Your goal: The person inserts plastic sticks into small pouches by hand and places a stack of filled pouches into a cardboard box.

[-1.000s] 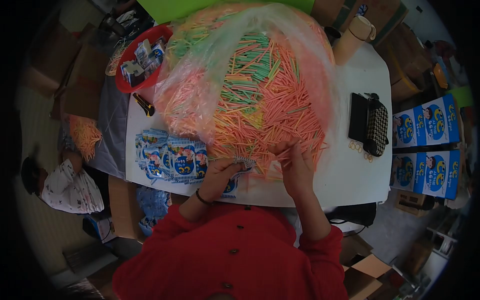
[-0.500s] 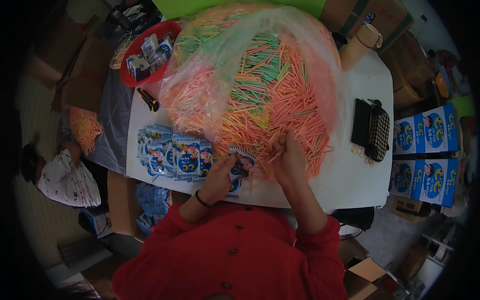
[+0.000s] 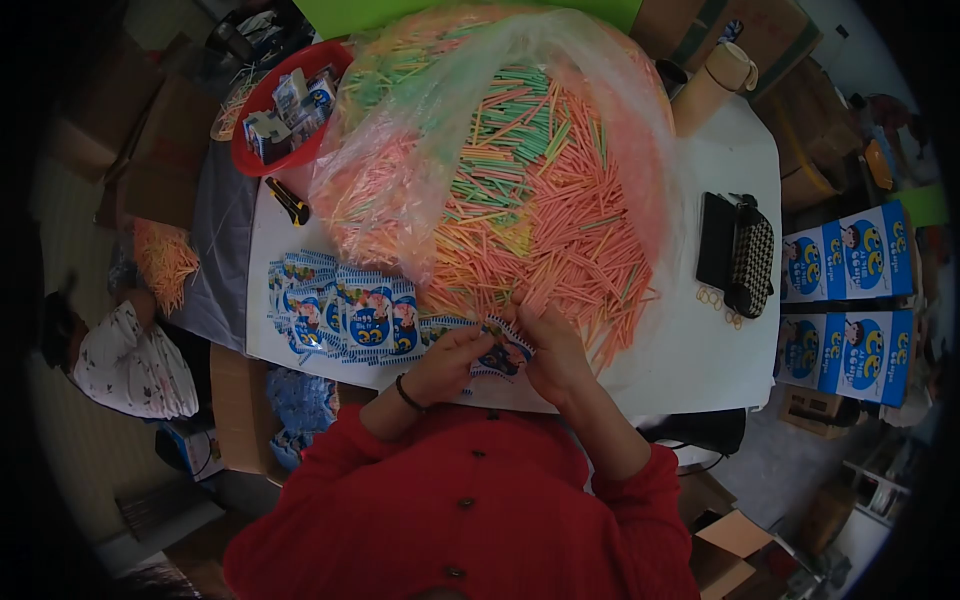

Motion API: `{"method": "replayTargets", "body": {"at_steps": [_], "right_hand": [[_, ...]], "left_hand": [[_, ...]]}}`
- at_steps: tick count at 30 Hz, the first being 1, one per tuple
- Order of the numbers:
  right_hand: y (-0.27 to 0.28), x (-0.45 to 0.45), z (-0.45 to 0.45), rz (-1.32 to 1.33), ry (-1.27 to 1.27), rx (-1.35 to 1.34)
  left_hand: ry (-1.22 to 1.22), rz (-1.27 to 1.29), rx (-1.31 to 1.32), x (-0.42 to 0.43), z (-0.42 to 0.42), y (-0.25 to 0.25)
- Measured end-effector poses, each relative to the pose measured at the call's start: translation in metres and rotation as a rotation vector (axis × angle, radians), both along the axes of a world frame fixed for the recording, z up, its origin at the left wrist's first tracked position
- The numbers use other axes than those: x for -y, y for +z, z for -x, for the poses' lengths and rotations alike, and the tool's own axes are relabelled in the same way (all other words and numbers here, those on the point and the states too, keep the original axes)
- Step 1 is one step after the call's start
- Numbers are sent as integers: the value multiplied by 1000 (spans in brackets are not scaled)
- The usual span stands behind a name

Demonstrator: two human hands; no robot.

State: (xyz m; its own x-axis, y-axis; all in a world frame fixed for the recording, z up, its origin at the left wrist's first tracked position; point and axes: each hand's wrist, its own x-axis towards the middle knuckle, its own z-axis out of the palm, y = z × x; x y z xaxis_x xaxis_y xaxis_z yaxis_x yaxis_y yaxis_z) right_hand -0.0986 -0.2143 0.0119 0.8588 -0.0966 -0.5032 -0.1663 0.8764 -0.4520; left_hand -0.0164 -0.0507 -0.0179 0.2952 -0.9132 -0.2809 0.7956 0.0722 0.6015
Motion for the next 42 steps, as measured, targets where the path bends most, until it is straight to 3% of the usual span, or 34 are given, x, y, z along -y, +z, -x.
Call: {"method": "replayTargets", "body": {"at_steps": [3,5,7,8,11,13,21,23,28,31,36,38,42], "right_hand": [[2,3,-1,132,-13,-24],[15,14,-3,562,-33,17],[24,12,-4,614,-127,134],[28,12,-3,668,-227,248],[44,1,-5,738,-129,375],[47,-1,-10,816,-86,436],[27,-7,-7,832,108,479],[39,-3,-4,1573,310,421],[54,1,-6,1700,403,377],[63,4,-9,1751,391,372],[77,9,-14,1877,430,362],[75,9,-16,1655,131,411],[60,23,-10,1732,140,333]], "left_hand": [[64,-73,82,-1,4,-1],[138,-129,141,-4,3,0],[133,-282,425,-8,-5,14],[134,-285,424,-9,-6,14],[153,-219,488,-6,-7,13],[194,-141,673,-4,-4,13],[189,-131,698,-8,-1,15],[202,-112,682,-7,0,12],[207,4,574,1,3,7],[248,151,583,11,-3,10],[188,171,661,15,-16,24],[231,184,661,17,-17,23],[334,119,727,16,-14,25]]}}
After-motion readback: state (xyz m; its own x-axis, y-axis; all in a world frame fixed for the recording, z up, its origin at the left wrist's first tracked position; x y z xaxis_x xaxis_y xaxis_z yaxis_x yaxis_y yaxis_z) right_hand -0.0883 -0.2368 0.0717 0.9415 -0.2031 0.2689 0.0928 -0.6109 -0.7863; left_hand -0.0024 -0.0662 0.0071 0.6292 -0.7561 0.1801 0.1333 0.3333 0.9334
